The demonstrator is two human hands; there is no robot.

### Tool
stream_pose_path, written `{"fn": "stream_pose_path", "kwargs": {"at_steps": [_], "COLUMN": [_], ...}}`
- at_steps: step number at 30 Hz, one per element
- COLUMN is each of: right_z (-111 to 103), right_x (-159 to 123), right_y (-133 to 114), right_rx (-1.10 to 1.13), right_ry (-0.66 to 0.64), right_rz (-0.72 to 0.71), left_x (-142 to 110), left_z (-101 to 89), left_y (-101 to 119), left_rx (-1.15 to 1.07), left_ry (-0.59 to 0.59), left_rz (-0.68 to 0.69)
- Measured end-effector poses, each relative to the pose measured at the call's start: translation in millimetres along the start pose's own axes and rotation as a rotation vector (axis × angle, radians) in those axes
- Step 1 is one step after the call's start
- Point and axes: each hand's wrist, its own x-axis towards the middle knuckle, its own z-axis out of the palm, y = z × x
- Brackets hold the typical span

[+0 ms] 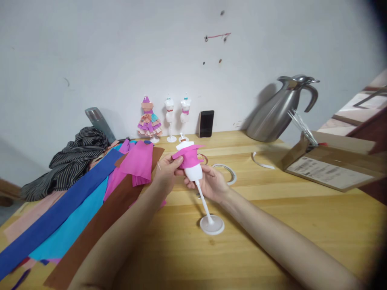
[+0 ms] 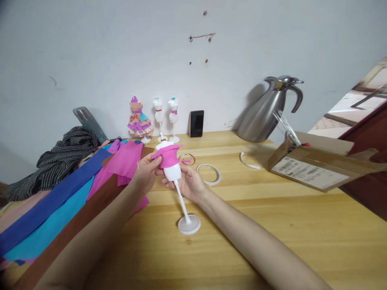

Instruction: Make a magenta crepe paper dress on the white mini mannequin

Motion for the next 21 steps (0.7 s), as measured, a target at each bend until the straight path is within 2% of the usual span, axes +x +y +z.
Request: {"fn": "stream_pose_path", "kwargs": {"at_steps": [2,12,18,21], "right_z": [0.3,1.3,3.0,4.3], "right_x": [0.0,-1.7,-2.6,-2.5], "right_y": [0.5,1.1,3.9,4.7], "right_rx": [0.009,0.053,0.07,0.06], "right_ry": [0.007,0.009,-0.009,-0.021], "right_rz": [0.001,0.039,0.049,0.044], "left_x": [-0.1,0.8,-4.5,-3.2], "left_z": [-0.5,-0.9,1.2,0.2], "left_y": [-1.9,0.6,-2.2,-1.0], "left_rx": [-0.023,-0.051,-0.068,-0.091], "left_ry": [-0.031,0.007,-0.17,-0.132], "left_rz": [-0.001,0.012,-0.043,-0.05]}}
